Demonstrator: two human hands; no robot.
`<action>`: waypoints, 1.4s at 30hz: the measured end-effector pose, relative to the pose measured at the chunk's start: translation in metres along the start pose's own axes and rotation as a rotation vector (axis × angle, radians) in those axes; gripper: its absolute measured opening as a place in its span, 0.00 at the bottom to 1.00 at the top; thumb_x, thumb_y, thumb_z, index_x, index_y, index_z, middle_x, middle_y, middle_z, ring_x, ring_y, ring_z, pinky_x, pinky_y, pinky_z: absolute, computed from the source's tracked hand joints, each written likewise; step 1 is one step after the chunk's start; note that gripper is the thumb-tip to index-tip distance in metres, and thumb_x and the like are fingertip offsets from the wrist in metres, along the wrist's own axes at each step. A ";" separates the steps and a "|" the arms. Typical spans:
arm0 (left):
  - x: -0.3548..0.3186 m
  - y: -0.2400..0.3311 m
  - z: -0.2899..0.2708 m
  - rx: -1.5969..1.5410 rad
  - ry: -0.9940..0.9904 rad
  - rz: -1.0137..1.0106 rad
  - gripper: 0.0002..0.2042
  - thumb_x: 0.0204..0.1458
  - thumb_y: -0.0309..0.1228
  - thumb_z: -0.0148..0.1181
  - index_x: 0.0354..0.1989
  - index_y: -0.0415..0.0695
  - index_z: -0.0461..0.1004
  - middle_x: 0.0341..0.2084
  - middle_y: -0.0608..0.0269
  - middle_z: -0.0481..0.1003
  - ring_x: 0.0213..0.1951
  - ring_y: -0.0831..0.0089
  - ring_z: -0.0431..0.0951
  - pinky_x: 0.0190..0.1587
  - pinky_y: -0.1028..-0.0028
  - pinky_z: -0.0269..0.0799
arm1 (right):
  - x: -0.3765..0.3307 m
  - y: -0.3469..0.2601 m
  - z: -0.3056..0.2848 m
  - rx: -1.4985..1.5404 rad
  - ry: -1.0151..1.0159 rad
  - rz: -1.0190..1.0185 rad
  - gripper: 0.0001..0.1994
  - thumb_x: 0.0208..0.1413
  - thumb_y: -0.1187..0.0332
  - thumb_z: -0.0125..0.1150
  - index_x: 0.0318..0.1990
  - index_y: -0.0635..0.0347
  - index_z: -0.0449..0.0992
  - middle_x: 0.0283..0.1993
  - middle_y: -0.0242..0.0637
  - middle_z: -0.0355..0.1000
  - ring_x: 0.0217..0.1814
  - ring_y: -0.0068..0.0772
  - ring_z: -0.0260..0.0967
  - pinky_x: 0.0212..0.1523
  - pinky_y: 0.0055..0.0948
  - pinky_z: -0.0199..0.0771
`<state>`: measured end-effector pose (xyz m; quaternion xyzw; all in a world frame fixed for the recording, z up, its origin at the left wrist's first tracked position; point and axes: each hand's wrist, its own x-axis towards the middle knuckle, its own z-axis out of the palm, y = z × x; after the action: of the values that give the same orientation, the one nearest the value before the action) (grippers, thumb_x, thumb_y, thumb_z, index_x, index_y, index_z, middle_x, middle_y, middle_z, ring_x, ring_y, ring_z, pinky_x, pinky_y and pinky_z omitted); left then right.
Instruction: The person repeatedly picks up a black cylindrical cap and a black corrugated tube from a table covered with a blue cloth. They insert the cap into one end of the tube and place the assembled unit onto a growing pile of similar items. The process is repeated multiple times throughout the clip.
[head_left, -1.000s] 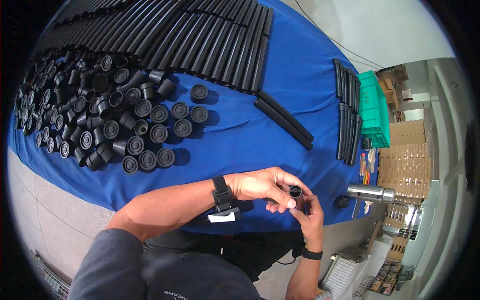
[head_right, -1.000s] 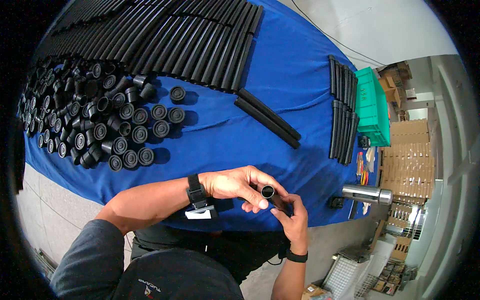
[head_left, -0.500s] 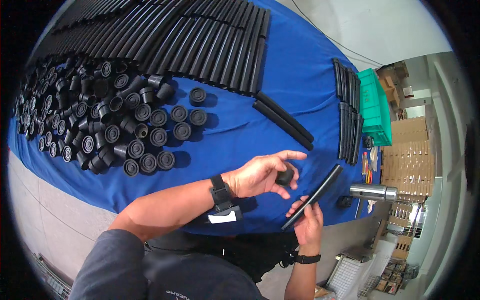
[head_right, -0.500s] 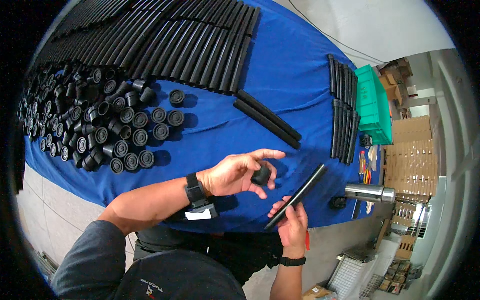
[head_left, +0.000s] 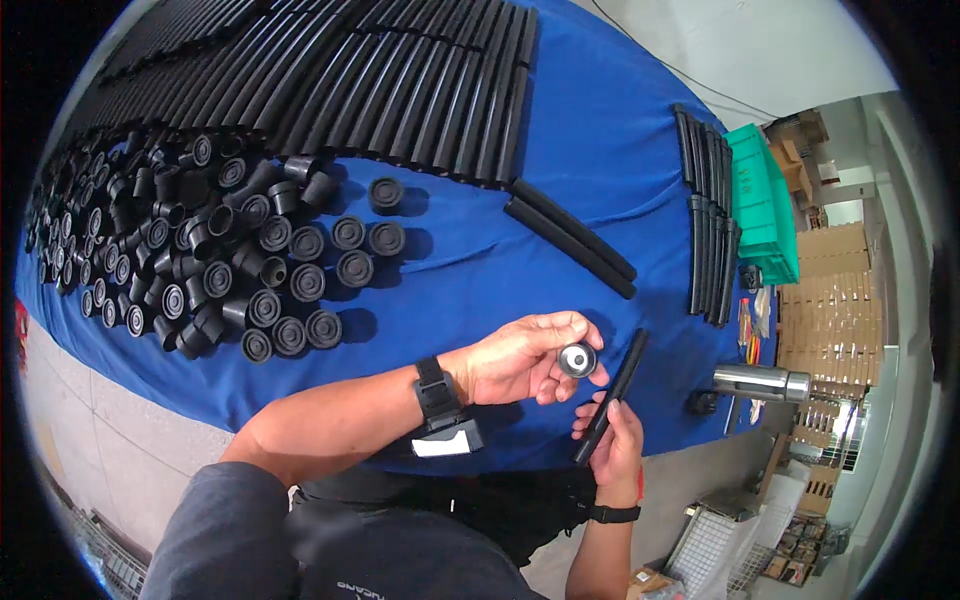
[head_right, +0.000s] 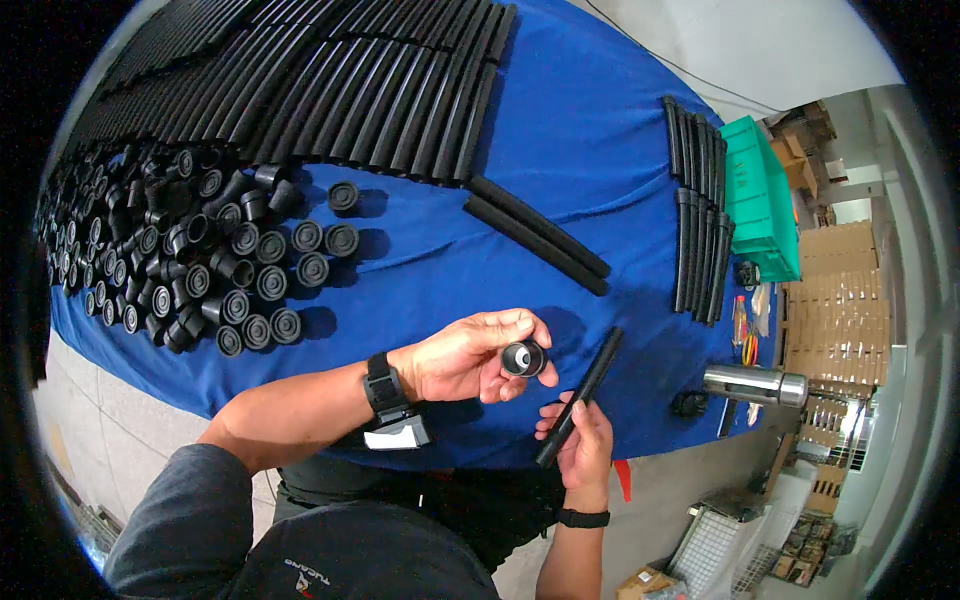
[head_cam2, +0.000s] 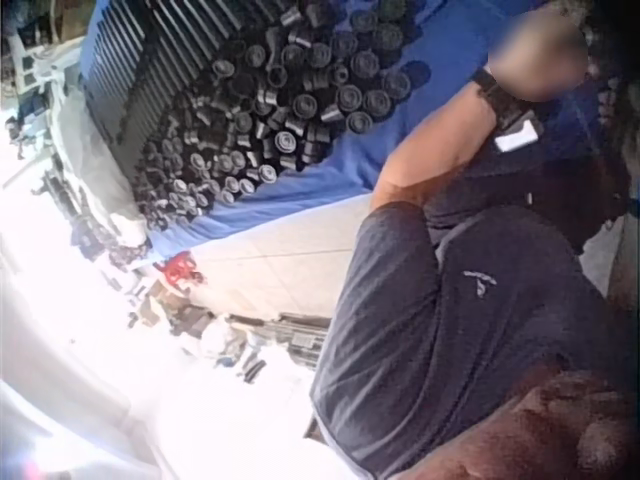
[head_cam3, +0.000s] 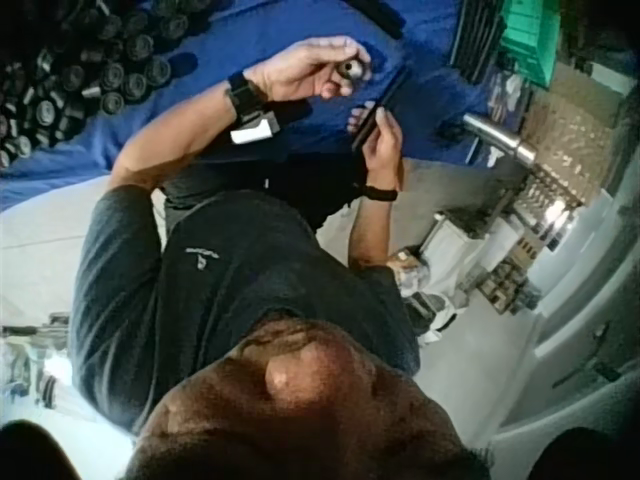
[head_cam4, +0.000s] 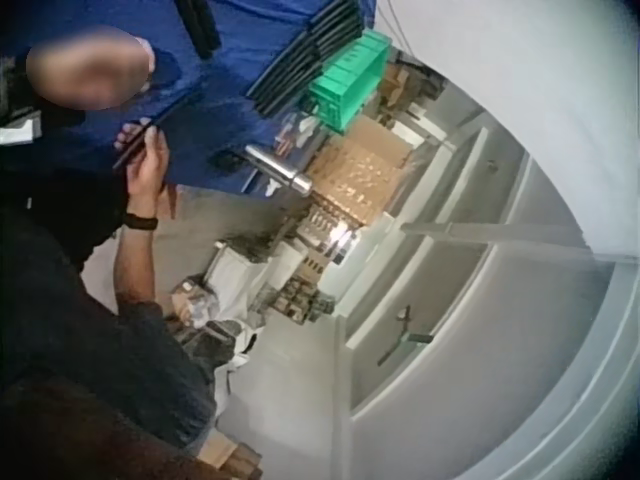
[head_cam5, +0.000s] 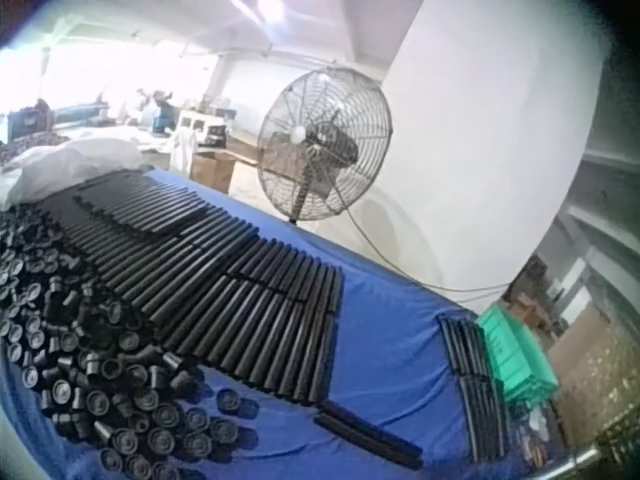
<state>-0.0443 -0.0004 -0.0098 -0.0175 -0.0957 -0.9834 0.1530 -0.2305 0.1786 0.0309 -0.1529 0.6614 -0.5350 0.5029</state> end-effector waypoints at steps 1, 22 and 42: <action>-0.001 0.000 0.002 0.015 0.019 -0.003 0.15 0.71 0.44 0.46 0.51 0.46 0.72 0.42 0.45 0.81 0.26 0.70 0.80 0.22 0.77 0.72 | 0.000 -0.001 0.001 -0.004 0.002 0.002 0.16 0.67 0.59 0.58 0.51 0.64 0.73 0.39 0.47 0.79 0.34 0.38 0.79 0.36 0.36 0.83; 0.001 0.029 -0.004 0.063 0.298 0.382 0.14 0.65 0.42 0.59 0.34 0.45 0.73 0.28 0.66 0.71 0.28 0.72 0.72 0.29 0.72 0.69 | -0.062 0.009 0.045 0.169 -0.338 0.010 0.33 0.69 0.48 0.52 0.72 0.57 0.56 0.28 0.38 0.68 0.15 0.26 0.63 0.11 0.25 0.64; -0.002 0.027 -0.002 -0.026 0.296 0.349 0.30 0.68 0.60 0.43 0.27 0.45 0.72 0.24 0.65 0.69 0.24 0.71 0.72 0.28 0.72 0.73 | -0.074 0.026 0.093 0.068 -0.316 0.093 0.26 0.72 0.54 0.51 0.68 0.62 0.62 0.29 0.36 0.68 0.15 0.23 0.62 0.11 0.21 0.61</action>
<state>-0.0344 -0.0251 -0.0067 0.1085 -0.0553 -0.9350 0.3330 -0.1120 0.1916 0.0529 -0.1871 0.5618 -0.5025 0.6300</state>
